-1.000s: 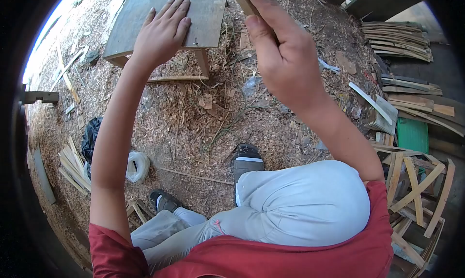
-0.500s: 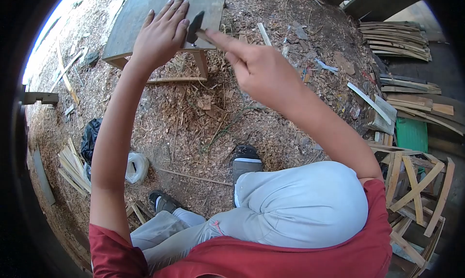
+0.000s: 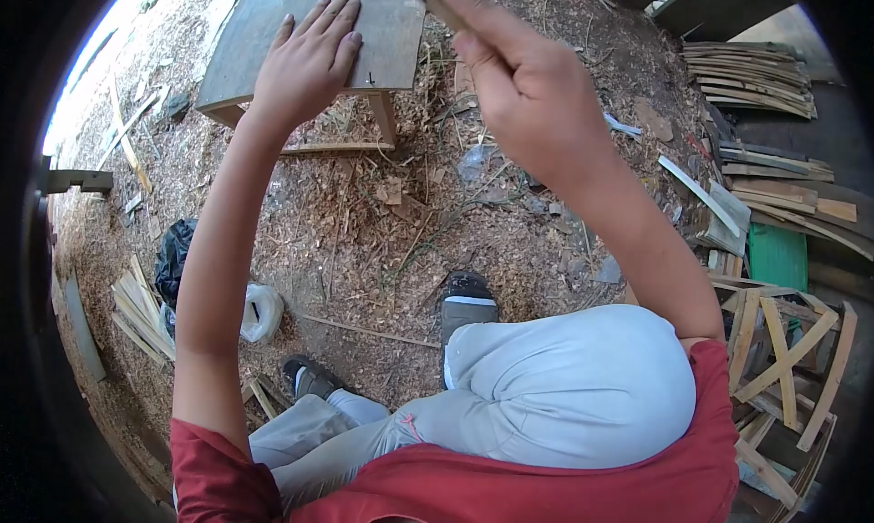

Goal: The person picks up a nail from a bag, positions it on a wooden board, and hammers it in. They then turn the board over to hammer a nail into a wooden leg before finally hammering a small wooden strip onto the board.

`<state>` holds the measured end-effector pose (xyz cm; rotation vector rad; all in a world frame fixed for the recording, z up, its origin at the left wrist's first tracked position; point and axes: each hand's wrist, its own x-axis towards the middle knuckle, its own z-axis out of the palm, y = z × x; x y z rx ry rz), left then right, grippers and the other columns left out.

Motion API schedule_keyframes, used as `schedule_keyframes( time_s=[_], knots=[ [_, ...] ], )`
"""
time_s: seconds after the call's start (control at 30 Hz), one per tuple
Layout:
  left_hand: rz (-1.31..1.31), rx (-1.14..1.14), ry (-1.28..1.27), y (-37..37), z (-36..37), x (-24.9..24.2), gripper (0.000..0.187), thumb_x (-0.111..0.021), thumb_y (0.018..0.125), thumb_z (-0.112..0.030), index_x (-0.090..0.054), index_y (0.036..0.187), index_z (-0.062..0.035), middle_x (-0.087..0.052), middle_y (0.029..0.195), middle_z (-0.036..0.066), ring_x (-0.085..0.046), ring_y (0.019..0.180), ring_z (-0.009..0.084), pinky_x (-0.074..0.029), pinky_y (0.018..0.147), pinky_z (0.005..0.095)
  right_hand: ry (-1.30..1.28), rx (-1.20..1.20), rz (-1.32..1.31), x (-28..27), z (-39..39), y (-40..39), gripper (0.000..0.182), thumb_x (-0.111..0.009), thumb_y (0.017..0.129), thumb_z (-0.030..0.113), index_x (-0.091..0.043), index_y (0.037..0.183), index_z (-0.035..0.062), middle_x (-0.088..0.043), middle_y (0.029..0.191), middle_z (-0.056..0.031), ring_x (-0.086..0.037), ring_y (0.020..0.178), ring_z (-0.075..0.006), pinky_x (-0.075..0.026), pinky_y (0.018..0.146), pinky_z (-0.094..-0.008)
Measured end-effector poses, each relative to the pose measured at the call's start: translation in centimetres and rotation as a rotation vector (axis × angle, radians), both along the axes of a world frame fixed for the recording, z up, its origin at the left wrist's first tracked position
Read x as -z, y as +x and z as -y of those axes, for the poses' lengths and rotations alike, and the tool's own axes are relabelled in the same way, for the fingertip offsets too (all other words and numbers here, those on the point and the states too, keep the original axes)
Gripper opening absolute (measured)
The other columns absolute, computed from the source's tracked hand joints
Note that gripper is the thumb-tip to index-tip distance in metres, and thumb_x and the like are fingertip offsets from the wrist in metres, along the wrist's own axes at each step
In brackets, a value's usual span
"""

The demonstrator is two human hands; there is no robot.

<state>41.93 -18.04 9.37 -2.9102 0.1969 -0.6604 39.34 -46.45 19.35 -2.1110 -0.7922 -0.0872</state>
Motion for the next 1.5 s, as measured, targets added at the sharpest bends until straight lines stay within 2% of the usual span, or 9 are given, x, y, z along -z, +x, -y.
schedule_keyframes(
  time_s=[0.1, 0.23, 0.33, 0.57, 0.77, 0.83, 1.17, 1.3, 1.5],
  knots=[
    [0.016, 0.013, -0.007, 0.3, -0.1, -0.1, 0.059, -0.030, 0.114, -0.042, -0.036, 0.168, -0.0203, -0.034, 0.175, 0.000, -0.030, 0.162, 0.0206, -0.020, 0.134, 0.0496, 0.141, 0.013, 0.089, -0.2, -0.1, -0.8, 0.049, -0.058, 0.108, 0.016, -0.061, 0.153, 0.0323, -0.076, 0.085, -0.0095, -0.054, 0.052, -0.0169, -0.049, 0.056, -0.0345],
    [-0.002, 0.001, 0.009, 0.1, -0.1, -0.1, 0.059, -0.030, 0.114, -0.042, -0.036, 0.168, -0.0205, -0.034, 0.175, -0.001, -0.030, 0.162, 0.0205, -0.020, 0.134, 0.0496, -0.377, -0.059, -0.120, 1.1, -0.3, -0.4, 0.051, -0.056, 0.109, 0.013, -0.057, 0.157, 0.0292, -0.076, 0.085, -0.0096, -0.059, 0.056, -0.0160, -0.051, 0.058, -0.0375],
    [0.005, 0.001, 0.022, 0.1, -0.1, 0.2, 0.059, -0.031, 0.114, -0.042, -0.036, 0.168, -0.0205, -0.034, 0.175, -0.001, -0.030, 0.162, 0.0205, -0.020, 0.134, 0.0496, 0.103, -0.126, 0.310, 2.3, -0.4, 1.0, 0.052, -0.059, 0.107, 0.014, -0.058, 0.157, 0.0287, -0.076, 0.087, -0.0131, -0.063, 0.058, -0.0197, -0.052, 0.062, -0.0407],
    [-0.001, -0.010, 0.016, 0.0, 0.2, -0.2, 0.059, -0.031, 0.114, -0.042, -0.036, 0.169, -0.0204, -0.034, 0.175, -0.001, -0.029, 0.162, 0.0205, -0.020, 0.134, 0.0498, -0.374, -0.033, -0.080, 1.2, -0.3, -0.9, 0.049, -0.060, 0.108, 0.015, -0.059, 0.155, 0.0283, -0.080, 0.109, -0.0163, -0.063, 0.057, -0.0146, -0.053, 0.059, -0.0318],
    [0.012, 0.002, 0.014, 0.2, -0.2, 0.1, 0.058, -0.030, 0.114, -0.041, -0.036, 0.169, -0.0207, -0.034, 0.175, 0.000, -0.030, 0.162, 0.0205, -0.020, 0.134, 0.0503, 0.162, 0.004, 0.116, -0.8, -0.5, -1.1, 0.047, -0.061, 0.107, 0.015, -0.063, 0.152, 0.0278, -0.079, 0.113, -0.0172, -0.064, 0.057, -0.0157, -0.055, 0.060, -0.0314],
    [0.013, 0.002, 0.009, 0.1, 0.0, -0.1, 0.058, -0.030, 0.114, -0.041, -0.036, 0.169, -0.0208, -0.034, 0.175, -0.001, -0.030, 0.162, 0.0203, -0.020, 0.134, 0.0503, -0.257, -0.118, 0.141, 1.2, -0.5, -1.4, 0.047, -0.056, 0.111, 0.011, -0.059, 0.157, 0.0204, -0.065, 0.082, 0.0030, -0.048, 0.067, -0.0043, -0.046, 0.062, -0.0271],
    [0.012, 0.008, 0.000, 0.3, -0.4, 0.3, 0.058, -0.030, 0.114, -0.041, -0.036, 0.168, -0.0209, -0.034, 0.175, -0.001, -0.030, 0.162, 0.0201, -0.020, 0.133, 0.0508, 0.215, 0.082, 0.087, 0.8, -0.1, -1.6, 0.053, -0.059, 0.109, 0.011, -0.056, 0.158, 0.0296, -0.064, 0.080, 0.0001, -0.044, 0.058, -0.0060, -0.046, 0.057, -0.0301],
    [-0.037, -0.050, 0.041, -0.1, 0.3, -0.2, 0.059, -0.029, 0.114, -0.042, -0.035, 0.169, -0.0213, -0.033, 0.175, -0.002, -0.029, 0.162, 0.0195, -0.019, 0.134, 0.0505, -0.400, -0.044, -0.087, 0.4, 0.2, -0.8, 0.046, -0.058, 0.110, 0.016, -0.060, 0.155, 0.0264, -0.073, 0.078, -0.0040, -0.049, 0.054, -0.0053, -0.045, 0.052, -0.0297],
    [0.005, 0.001, 0.000, 0.1, 0.0, 0.0, 0.059, -0.029, 0.114, -0.042, -0.035, 0.169, -0.0207, -0.032, 0.176, -0.001, -0.029, 0.162, 0.0204, -0.018, 0.134, 0.0505, 0.240, 0.046, 0.208, -0.2, -0.4, -0.5, 0.046, -0.055, 0.111, 0.015, -0.061, 0.154, 0.0284, -0.081, 0.101, -0.0098, -0.053, 0.054, -0.0077, -0.047, 0.052, -0.0291]
  ],
)
